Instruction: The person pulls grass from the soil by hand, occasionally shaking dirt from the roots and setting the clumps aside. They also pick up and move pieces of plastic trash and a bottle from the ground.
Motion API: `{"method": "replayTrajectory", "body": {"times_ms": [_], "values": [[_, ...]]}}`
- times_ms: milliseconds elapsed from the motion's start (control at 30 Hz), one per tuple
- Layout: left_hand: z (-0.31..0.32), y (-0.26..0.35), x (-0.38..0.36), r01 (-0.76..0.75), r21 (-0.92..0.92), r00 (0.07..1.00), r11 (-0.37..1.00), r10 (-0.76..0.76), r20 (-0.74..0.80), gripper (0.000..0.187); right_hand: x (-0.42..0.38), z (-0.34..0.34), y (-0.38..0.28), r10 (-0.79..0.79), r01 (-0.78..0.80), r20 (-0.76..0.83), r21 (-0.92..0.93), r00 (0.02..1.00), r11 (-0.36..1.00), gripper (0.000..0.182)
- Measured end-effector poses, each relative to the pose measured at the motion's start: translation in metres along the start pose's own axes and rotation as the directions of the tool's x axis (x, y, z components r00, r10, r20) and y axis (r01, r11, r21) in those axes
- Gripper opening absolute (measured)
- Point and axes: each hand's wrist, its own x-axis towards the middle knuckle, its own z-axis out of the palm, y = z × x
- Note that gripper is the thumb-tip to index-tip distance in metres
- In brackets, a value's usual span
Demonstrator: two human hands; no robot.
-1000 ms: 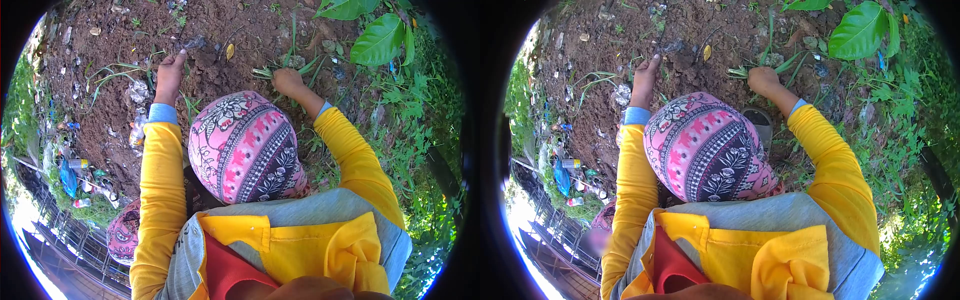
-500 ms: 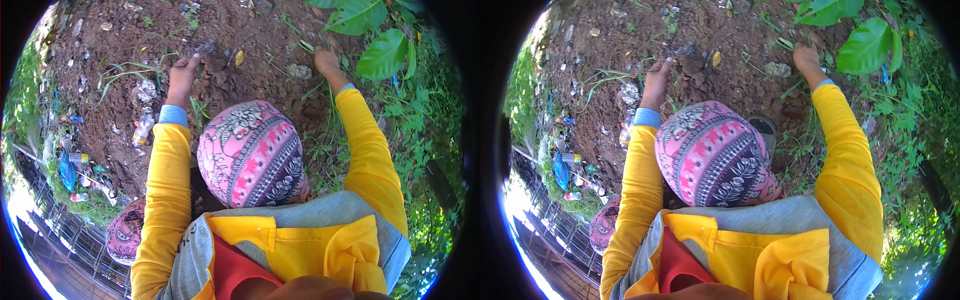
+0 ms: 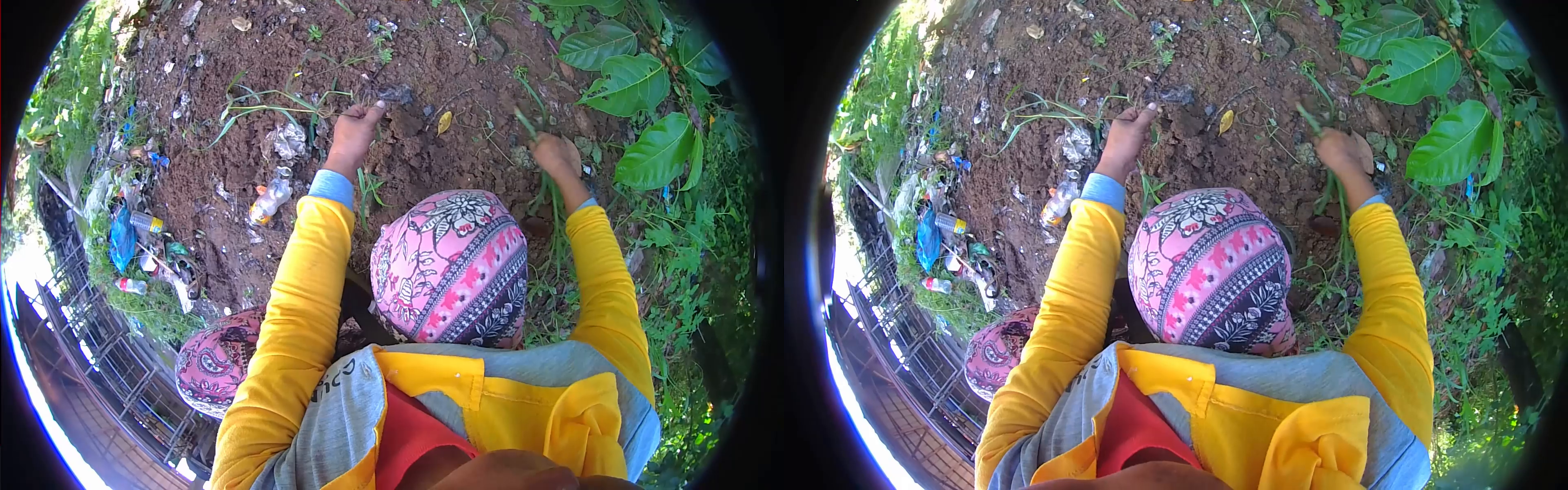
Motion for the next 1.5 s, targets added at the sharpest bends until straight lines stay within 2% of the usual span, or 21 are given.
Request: {"method": "replayTrajectory", "body": {"times_ms": [133, 200, 300, 400, 467, 500, 567, 600, 633, 667, 700, 733, 767, 800, 867, 900, 1000, 1033, 1200, 1267, 1500], "values": [[-0.005, -0.009, 0.003, 0.088, 0.022, 0.986, 0.996, -0.09, 0.137, 0.031, -0.034, 0.013, -0.064, -0.398, 0.351, 0.131, 0.278, 0.908, 0.894, 0.033], [-0.006, 0.01, -0.014, 0.107, 0.326, 0.943, 0.939, -0.2, 0.267, 0.033, -0.045, 0.032, -0.09, -0.428, 0.338, 0.295, 0.31, 0.854, 0.888, 0.034], [-0.006, -0.005, -0.011, -0.235, 0.768, 0.892, 0.596, -0.183, 0.414, 0.037, -0.071, 0.028, -0.105, -0.442, 0.309, 0.373, 0.364, 0.816, 0.879, 0.037], [-0.006, -0.012, -0.001, -0.317, 0.928, 0.877, 0.195, -0.312, 0.365, 0.047, -0.076, 0.008, -0.049, -0.508, 0.298, 0.401, 0.479, 0.762, 0.826, 0.037], [0.01, 0.052, -0.024, -0.364, 0.931, 0.903, 0.012, -0.241, 0.356, 0.036, -0.057, -0.025, 0.064, -0.319, 0.113, 0.305, 0.539, 0.897, 0.834, 0.033], [0.019, 0.074, -0.026, -0.401, 0.911, 0.907, -0.096, -0.179, 0.38, 0.033, -0.023, -0.034, 0.196, -0.092, 0.076, 0.021, 0.391, 0.996, 0.917, 0.031], [0.058, 0.115, -0.013, -0.383, 0.922, 0.919, 0.055, 0.126, 0.374, 0.028, -0.035, -0.098, 0.338, 0.335, -0.25, -0.409, 0.248, 0.849, 0.936, 0.038], [0.086, 0.142, -0.014, -0.527, 0.836, 0.818, 0.153, 0.358, 0.45, 0.027, -0.081, -0.154, 0.351, 0.5, -0.427, -0.525, 0.263, 0.689, 0.865, 0.046], [0.111, 0.174, -0.036, -0.76, 0.646, 0.53, 0.076, 0.648, 0.547, 0.031, -0.088, -0.163, 0.395, 0.455, -0.826, -0.855, 0.058, 0.249, 0.561, 0.053], [0.138, 0.201, -0.05, -0.834, 0.544, 0.503, 0.096, 0.539, 0.676, 0.049, -0.091, -0.159, 0.391, 0.454, -0.768, -0.833, 0.057, 0.315, 0.638, 0.053], [0.148, 0.229, -0.088, -0.919, 0.393, 0.224, -0.005, 0.816, 0.534, 0.056, -0.098, -0.15, 0.386, 0.445, -0.705, -0.81, 0.056, 0.382, 0.707, 0.055], [0.17, 0.235, -0.081, -0.925, 0.338, 0.058, -0.175, 0.813, 0.579, 0.073, -0.106, -0.139, 0.377, 0.43, -0.637, -0.786, 0.06, 0.445, 0.769, 0.056], [0.171, 0.233, -0.083, -0.924, 0.326, 0.027, -0.201, 0.815, 0.579, 0.072, -0.108, -0.119, 0.343, 0.451, -0.47, -0.599, 0.138, 0.661, 0.872, 0.044], [0.169, 0.229, -0.086, -0.921, 0.314, -0.004, -0.23, 0.813, 0.582, 0.071, -0.104, -0.089, 0.312, 0.402, -0.392, -0.573, 0.148, 0.714, 0.908, 0.035], [0.14, 0.226, -0.097, -0.872, 0.48, 0.334, -0.092, 0.606, 0.722, 0.073, -0.101, -0.041, 0.213, 0.174, -0.185, -0.512, 0.03, 0.841, 0.982, 0.029], [0.128, 0.211, -0.082, -0.828, 0.534, 0.334, -0.17, 0.615, 0.714, 0.073, -0.101, -0.025, 0.173, -0.022, -0.059, -0.467, -0.158, 0.884, 0.986, 0.027], [0.083, 0.158, -0.042, -0.714, 0.594, 0.219, -0.372, 0.687, 0.693, 0.06, -0.044, 0.007, 0.138, -0.085, 0.013, -0.271, -0.257, 0.959, 0.966, 0.037], [0.059, 0.144, -0.032, -0.696, 0.633, 0.356, -0.34, 0.602, 0.715, 0.064, -0.028, 0.007, 0.135, -0.18, 0.093, -0.334, -0.26, 0.925, 0.961, 0.039], [-0.051, 0.136, -0.029, -0.548, 0.769, 0.685, -0.329, 0.35, 0.638, 0.066, 0.071, 0.023, 0.194, 0.109, -0.235, -0.336, -0.362, 0.935, 0.902, 0.035], [-0.087, 0.139, -0.034, -0.506, 0.814, 0.742, -0.284, 0.338, 0.579, 0.064, 0.096, 0.031, 0.22, 0.237, -0.291, -0.172, -0.478, 0.956, 0.829, 0.032], [-0.14, 0.14, -0.043, -0.511, 0.842, 0.806, -0.176, 0.243, 0.54, 0.06, 0.07, 0.019, 0.216, 0.168, -0.21, -0.195, -0.222, 0.966, 0.952, 0.029]]}}
